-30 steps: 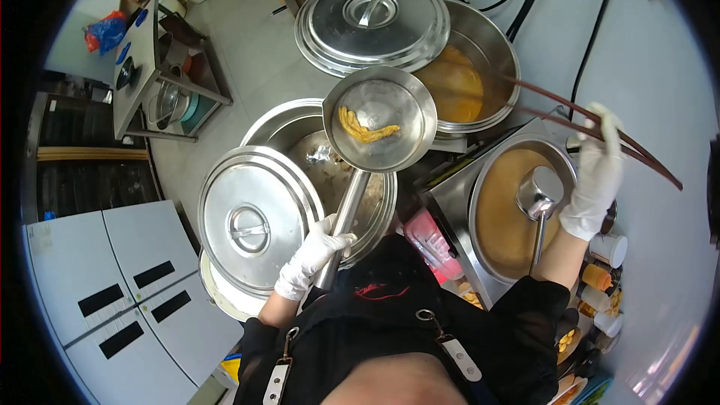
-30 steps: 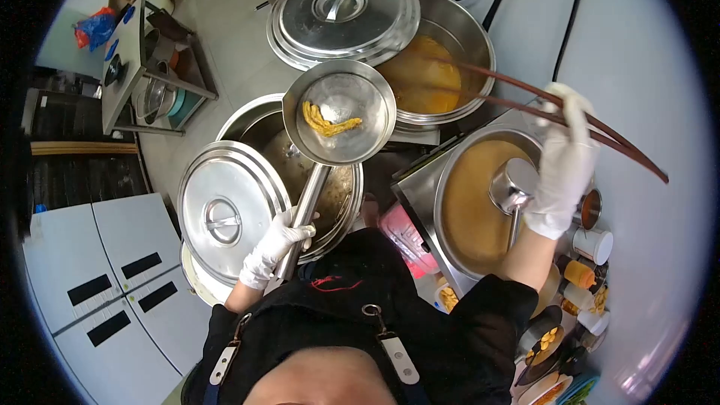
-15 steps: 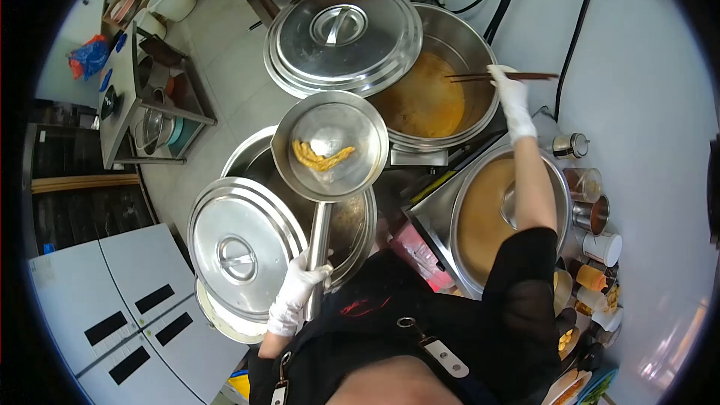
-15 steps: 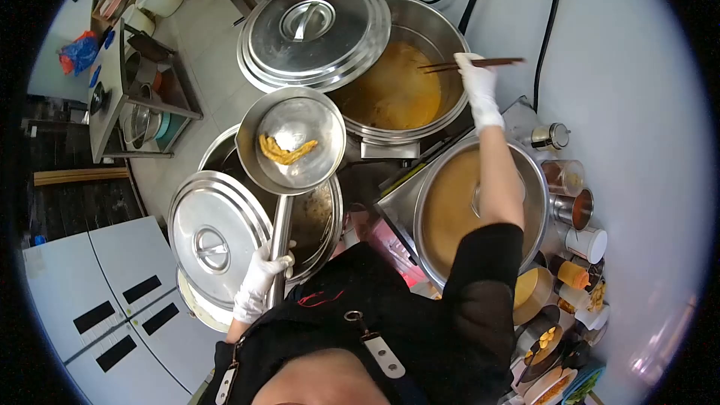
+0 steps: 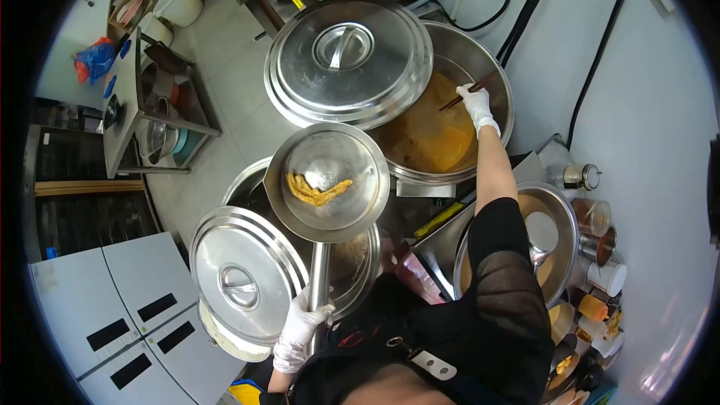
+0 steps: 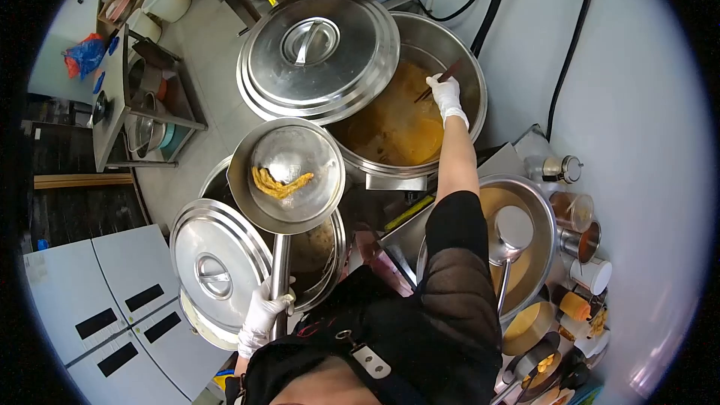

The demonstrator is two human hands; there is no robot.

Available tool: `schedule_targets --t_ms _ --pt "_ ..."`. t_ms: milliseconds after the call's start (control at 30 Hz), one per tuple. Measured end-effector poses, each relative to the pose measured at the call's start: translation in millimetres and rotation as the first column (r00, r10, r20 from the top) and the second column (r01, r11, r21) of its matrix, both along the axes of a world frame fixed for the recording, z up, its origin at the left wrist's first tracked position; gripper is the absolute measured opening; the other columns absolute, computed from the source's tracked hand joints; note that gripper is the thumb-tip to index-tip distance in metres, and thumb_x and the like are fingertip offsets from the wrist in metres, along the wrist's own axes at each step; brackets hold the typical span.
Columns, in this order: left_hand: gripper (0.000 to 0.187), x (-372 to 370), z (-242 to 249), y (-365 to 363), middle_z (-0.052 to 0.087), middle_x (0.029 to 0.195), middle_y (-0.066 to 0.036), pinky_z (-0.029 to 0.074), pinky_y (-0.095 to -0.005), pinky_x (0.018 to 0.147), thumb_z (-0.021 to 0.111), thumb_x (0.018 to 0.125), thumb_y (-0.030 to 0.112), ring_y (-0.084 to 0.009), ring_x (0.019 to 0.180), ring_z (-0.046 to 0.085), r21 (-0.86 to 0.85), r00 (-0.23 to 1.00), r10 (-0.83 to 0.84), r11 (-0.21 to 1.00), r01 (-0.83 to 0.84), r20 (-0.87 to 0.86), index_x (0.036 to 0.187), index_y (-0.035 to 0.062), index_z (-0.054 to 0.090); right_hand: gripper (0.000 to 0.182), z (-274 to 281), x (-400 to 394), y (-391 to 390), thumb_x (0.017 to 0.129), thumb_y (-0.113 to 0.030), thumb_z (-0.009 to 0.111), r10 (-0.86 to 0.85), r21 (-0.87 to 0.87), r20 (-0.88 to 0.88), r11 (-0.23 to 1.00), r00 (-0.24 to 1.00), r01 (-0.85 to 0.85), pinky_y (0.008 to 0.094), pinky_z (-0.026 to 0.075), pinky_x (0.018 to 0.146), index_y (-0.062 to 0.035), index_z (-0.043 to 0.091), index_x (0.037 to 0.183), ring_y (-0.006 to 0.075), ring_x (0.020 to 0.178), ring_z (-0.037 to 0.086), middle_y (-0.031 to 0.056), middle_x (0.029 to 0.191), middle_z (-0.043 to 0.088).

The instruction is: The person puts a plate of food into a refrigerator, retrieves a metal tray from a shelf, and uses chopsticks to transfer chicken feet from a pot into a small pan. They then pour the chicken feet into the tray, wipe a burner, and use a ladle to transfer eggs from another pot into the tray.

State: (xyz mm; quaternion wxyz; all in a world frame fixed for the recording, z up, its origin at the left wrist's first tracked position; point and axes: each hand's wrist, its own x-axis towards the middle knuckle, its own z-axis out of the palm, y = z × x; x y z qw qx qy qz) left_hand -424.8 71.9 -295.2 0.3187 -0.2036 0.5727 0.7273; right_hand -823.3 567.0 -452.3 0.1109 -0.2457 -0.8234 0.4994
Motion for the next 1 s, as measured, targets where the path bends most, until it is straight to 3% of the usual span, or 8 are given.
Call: schedule_targets --t_ms 133,300,533,567,667,800,1000 --pt "0.043 -4.9 -4.6 -0.5 0.059 0.078 -0.005 0.046 -0.0234 0.059 0.06 0.083 -0.008 -0.012 0.061 0.058 -0.014 1.0 -0.004 1.0 0.003 -0.008 0.124 -0.0052 0.048 0.015 10.6 -14.2 9.7 0.079 -0.016 0.075 -0.014 0.021 -0.087 1.0 0.996 0.016 0.0302 0.051 0.06 -0.0029 0.07 0.084 0.0139 0.063 0.058 0.0049 0.077 0.065" --pt "0.042 -10.2 -5.2 -0.2 0.059 0.078 -0.005 0.046 -0.023 0.058 0.06 0.083 -0.007 -0.0119 0.06 0.058 -0.012 1.0 0.009 1.0 -0.009 0.011 0.123 -0.0056 0.048 0.013 51.5 -5.1 9.9 0.086 -0.014 0.069 0.005 -0.13 -0.027 0.991 1.0 -0.008 0.0277 0.057 0.068 -0.002 0.07 0.086 0.0151 0.08 0.065 0.0059 0.087 0.069" --pt "0.042 -11.4 -10.4 -0.1 0.06 0.077 -0.006 0.047 -0.0238 0.057 0.06 0.083 -0.006 -0.0121 0.06 0.058 -0.021 0.999 -0.043 0.999 0.042 -0.02 0.122 -0.0065 0.047 0.016 90.9 28.6 24.4 0.089 -0.014 0.066 0.012 -0.327 -0.188 0.942 0.982 -0.074 0.0294 0.059 0.072 0.0016 0.068 0.09 0.0172 0.083 0.066 0.0092 0.091 0.069" --pt "0.042 -12.1 -11.2 -0.3 0.06 0.077 -0.006 0.047 -0.0239 0.057 0.06 0.083 -0.006 -0.012 0.06 0.058 -0.02 0.998 -0.053 0.998 0.053 -0.027 0.122 -0.0066 0.047 0.017 97.8 35.5 29.2 0.091 -0.013 0.064 0.017 -0.316 -0.187 0.946 0.982 -0.077 0.0306 0.059 0.077 0.0027 0.067 0.094 0.0178 0.088 0.066 0.0099 0.095 0.068" --pt "0.041 -14.6 -7.8 0.1 0.06 0.076 -0.005 0.046 -0.0233 0.057 0.06 0.083 -0.006 -0.0113 0.06 0.057 0.022 0.999 -0.034 0.999 0.034 -0.022 0.122 -0.0063 0.048 0.014 119.8 58.4 30.6 0.088 -0.012 0.066 -0.001 -0.334 -0.267 0.938 0.964 -0.092 0.0301 0.058 0.075 0.0008 0.069 0.09 0.0162 0.084 0.065 0.008 0.09 0.068" --pt "0.039 -14.7 -13.8 -3.4 0.06 0.077 -0.004 0.046 -0.0227 0.057 0.061 0.083 -0.005 -0.0105 0.059 0.057 -0.002 0.997 -0.07 0.998 0.07 -0.037 0.12 -0.0059 0.05 0.016 159.1 99.6 16.9 0.091 -0.014 0.063 0.07 -0.273 -0.32 0.948 0.945 -0.163 0.0291 0.056 0.083 0.0008 0.068 0.097 0.0159 0.091 0.064 0.0077 0.1 0.067" --pt "0.035 -16.5 -17.9 -6.9 0.061 0.079 -0.004 0.045 -0.0227 0.056 0.062 0.084 -0.002 -0.01 0.058 0.057 -0.01 0.992 -0.111 0.994 0.11 -0.054 0.118 -0.0054 0.053 0.021 192.1 161.5 4.8 0.093 -0.013 0.061 0.101 -0.257 -0.432 0.939 0.896 -0.23 0.0303 0.056 0.087 0.0055 0.065 0.102 0.0193 0.097 0.065 0.0136 0.103 0.066"
